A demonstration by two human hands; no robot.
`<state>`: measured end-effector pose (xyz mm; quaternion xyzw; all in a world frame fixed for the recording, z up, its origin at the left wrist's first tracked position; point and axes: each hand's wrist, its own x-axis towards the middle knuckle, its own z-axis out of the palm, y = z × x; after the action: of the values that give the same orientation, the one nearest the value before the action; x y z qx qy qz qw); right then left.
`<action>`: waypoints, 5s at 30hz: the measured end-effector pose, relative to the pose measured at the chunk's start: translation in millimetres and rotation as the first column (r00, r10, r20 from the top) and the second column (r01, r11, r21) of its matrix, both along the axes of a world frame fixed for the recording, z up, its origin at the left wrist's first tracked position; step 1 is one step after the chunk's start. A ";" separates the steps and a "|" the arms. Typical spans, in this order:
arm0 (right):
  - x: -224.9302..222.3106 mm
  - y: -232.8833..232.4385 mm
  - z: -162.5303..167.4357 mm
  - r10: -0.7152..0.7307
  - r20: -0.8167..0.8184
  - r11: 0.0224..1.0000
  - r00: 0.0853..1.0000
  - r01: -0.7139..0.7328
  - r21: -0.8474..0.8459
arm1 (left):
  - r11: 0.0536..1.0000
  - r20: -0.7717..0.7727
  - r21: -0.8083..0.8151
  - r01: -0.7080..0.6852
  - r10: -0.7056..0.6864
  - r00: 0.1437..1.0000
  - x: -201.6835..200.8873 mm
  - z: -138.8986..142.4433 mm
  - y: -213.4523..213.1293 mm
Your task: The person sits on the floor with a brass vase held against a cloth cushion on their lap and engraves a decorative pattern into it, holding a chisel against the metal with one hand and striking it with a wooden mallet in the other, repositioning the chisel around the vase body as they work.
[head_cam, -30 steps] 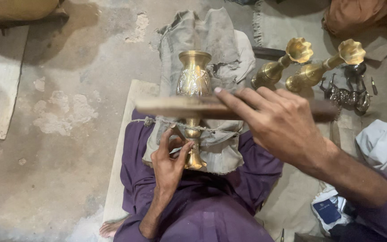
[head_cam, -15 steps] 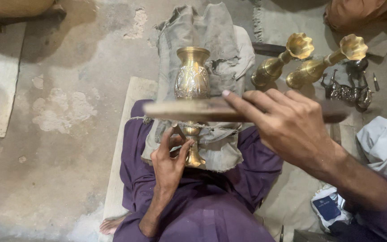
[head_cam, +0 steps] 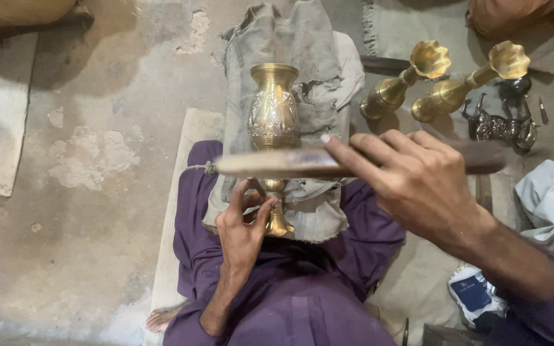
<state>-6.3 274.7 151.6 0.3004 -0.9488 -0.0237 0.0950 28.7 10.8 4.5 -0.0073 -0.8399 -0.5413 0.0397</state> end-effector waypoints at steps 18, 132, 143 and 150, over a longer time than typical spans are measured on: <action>0.6 -3.9 2.3 -0.003 0.033 0.998 0.999 0.005 -0.066 | 0.999 -0.040 -0.042 -0.007 0.006 0.999 2.3 1.9 -1.2; 23.0 17.0 -18.3 -0.090 0.031 0.960 0.996 0.095 -0.265 | 0.993 -0.163 -0.091 0.070 -0.084 0.983 4.9 -9.1 -0.6; 26.1 27.1 -32.5 -0.114 0.042 0.992 0.993 0.112 0.058 | 0.988 -0.139 -0.106 0.113 -0.127 0.982 1.8 -4.0 2.2; 23.7 25.3 -39.1 -0.142 0.076 0.989 0.987 0.146 -0.038 | 0.986 -0.102 -0.104 0.133 -0.143 0.984 0.0 -1.3 1.7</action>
<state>17.4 300.0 112.5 0.2296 -0.9711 0.0013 0.0650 28.7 12.5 3.1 -0.0970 -0.8592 -0.5001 0.0476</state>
